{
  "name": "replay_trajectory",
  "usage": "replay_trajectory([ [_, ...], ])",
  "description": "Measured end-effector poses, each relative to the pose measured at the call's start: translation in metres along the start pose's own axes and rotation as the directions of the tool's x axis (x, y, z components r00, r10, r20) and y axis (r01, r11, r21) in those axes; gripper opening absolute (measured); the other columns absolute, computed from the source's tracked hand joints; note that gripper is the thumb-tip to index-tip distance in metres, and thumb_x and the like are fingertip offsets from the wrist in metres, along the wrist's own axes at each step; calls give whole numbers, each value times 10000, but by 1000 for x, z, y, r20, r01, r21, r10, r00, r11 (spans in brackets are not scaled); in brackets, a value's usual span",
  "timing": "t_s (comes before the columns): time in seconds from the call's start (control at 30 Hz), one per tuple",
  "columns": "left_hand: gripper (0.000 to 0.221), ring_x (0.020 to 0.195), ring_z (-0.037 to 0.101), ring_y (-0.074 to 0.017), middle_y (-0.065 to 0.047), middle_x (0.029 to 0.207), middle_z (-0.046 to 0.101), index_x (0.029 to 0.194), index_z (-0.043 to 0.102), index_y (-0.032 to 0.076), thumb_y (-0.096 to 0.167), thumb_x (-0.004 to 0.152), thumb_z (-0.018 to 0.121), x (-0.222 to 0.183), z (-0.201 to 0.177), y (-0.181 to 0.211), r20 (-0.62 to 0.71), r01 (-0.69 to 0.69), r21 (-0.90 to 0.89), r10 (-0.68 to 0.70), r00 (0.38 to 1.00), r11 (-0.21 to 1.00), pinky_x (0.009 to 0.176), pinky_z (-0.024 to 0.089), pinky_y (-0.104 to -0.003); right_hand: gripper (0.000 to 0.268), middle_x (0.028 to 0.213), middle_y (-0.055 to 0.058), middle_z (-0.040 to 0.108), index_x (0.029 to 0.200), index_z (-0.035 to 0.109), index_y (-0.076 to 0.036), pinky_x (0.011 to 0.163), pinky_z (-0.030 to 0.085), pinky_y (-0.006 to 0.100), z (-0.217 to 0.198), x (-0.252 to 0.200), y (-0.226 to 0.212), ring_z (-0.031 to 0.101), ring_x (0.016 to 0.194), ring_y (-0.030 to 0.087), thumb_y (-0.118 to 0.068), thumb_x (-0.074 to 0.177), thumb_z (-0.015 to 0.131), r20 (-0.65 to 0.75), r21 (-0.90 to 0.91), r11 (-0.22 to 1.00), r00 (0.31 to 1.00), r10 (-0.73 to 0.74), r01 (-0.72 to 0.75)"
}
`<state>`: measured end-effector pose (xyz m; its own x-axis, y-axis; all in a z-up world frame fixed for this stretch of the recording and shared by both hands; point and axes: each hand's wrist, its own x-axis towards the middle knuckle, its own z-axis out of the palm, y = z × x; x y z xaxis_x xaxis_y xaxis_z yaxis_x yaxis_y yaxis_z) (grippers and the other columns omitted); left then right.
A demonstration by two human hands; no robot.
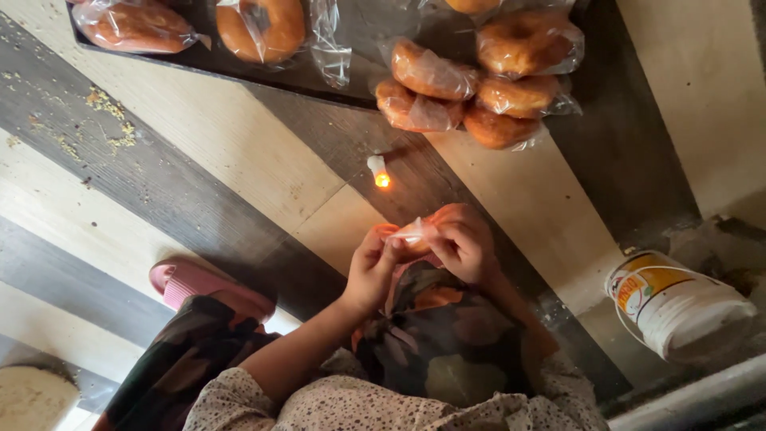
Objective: The person places individual donuts into plastic sleeves and uses a small flame to heat-seal the edges, then organizes the sealed packages on a large tray.
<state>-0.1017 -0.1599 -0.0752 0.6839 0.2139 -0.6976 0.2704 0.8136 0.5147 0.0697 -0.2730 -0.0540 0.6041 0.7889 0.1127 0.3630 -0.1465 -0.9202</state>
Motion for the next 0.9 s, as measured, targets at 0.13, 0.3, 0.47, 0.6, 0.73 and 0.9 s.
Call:
replay_trajectory([
  [0.13,52,1045,601,-223,-116,1138,589,944,695,18,56,979,691,-8,19,36,83,-466,506,497,864,726,904,499,-354,172,926,102,633,883,599,-31,924,550,473,-13,18,-18,658,929,311,-41,888,770,-80,88,988,990,-117,124],
  [0.3,77,1037,567,-275,-80,1080,552,850,677,49,39,832,751,6,42,90,290,-736,597,770,569,320,892,503,-386,318,1205,103,544,1076,545,-74,1111,463,469,-7,19,-25,538,1232,297,-79,875,791,-151,115,992,988,-27,45],
  [0.47,123,986,563,-289,-58,1032,535,769,672,88,67,755,793,24,54,109,507,-876,482,821,262,-18,821,512,-391,691,1556,95,323,1473,370,-112,1221,413,430,-1,26,-32,368,1485,249,-95,928,794,-135,533,843,976,174,-76],
  [0.6,181,1049,613,-353,-23,1003,498,742,627,101,-13,675,751,26,72,125,570,-904,401,812,123,-145,976,504,-593,727,1558,92,378,1534,308,-102,1184,424,372,-1,29,-37,439,1428,217,-93,963,757,-63,709,678,941,334,-193],
  [0.73,317,889,619,-189,64,948,553,676,613,186,-20,522,799,67,43,21,340,-854,410,923,-182,-320,938,542,-489,645,1478,104,464,1542,327,-65,1137,471,349,8,24,-25,498,1353,188,-96,1028,716,-49,811,537,887,459,-233],
  [0.9,295,998,578,-254,-2,1058,572,776,645,148,66,635,891,28,44,105,689,-860,409,721,72,-305,999,484,-577,730,1445,116,505,1563,317,-28,1077,490,357,3,34,-22,530,1306,208,-185,987,738,62,908,326,855,516,-263],
])
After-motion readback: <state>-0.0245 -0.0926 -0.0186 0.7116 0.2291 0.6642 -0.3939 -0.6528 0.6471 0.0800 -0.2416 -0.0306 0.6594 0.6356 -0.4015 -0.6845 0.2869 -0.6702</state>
